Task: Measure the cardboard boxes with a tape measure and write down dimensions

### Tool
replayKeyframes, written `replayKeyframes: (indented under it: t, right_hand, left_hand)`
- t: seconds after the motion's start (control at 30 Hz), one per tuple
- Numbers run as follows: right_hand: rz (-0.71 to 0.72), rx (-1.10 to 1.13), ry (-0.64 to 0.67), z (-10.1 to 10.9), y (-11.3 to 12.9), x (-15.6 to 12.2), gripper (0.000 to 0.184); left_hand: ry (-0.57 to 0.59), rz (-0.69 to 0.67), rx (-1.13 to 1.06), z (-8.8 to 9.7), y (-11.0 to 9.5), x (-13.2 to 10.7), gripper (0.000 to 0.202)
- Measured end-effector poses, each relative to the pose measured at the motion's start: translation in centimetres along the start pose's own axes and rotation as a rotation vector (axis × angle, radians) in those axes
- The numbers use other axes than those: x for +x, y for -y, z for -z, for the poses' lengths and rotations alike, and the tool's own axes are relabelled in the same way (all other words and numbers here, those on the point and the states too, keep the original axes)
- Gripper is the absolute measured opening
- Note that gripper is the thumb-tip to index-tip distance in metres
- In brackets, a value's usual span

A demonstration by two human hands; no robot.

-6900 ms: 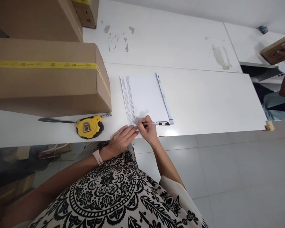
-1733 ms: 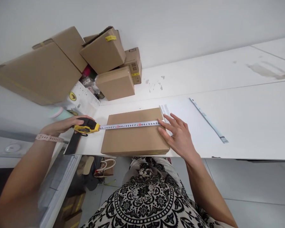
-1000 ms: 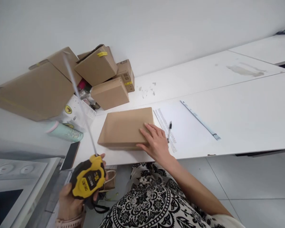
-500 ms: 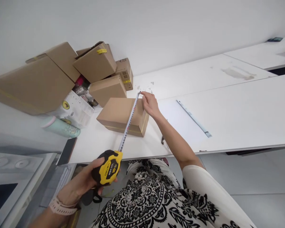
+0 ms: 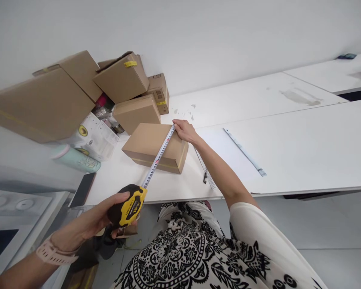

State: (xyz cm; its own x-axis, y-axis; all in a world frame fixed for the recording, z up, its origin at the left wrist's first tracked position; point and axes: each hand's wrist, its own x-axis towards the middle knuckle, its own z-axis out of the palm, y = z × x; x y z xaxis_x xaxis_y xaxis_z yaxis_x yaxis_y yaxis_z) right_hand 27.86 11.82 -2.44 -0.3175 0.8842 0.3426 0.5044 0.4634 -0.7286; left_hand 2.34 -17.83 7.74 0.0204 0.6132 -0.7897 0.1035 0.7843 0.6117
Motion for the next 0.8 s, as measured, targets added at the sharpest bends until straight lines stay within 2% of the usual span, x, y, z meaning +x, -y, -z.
replayKeyframes:
  t: [0.17, 0.3, 0.43, 0.63, 0.73, 0.8]
  right_hand:
    - [-0.056, 0.015, 0.048, 0.0, 0.1, 0.0, 0.044]
    - [-0.142, 0.036, 0.046, 0.3, 0.6, -0.8, 0.044]
    - [-0.175, 0.027, 0.030, 0.2, 0.8, -1.3, 0.046]
    - [-0.153, 0.053, 0.016, -0.3, 0.5, -1.2, 0.047]
    - [-0.052, 0.168, -0.068, 0.7, 0.9, -1.9, 0.055]
    - [-0.012, 0.223, -0.228, 2.0, 1.5, -3.0, 0.062]
  left_hand:
    - [0.038, 0.060, -0.017, 0.1, -0.9, -0.5, 0.071]
    - [0.015, 0.027, -0.048, -0.3, 0.4, -0.8, 0.073]
    - [0.043, -0.027, -0.064, -0.7, 1.6, -0.6, 0.076]
    - [0.010, -0.012, -0.069, -0.5, 1.6, -0.8, 0.076]
    - [-0.016, -0.023, -0.094, 0.4, 2.0, -1.0, 0.074]
    - [-0.058, -0.113, -0.089, 1.3, 2.3, -0.6, 0.072]
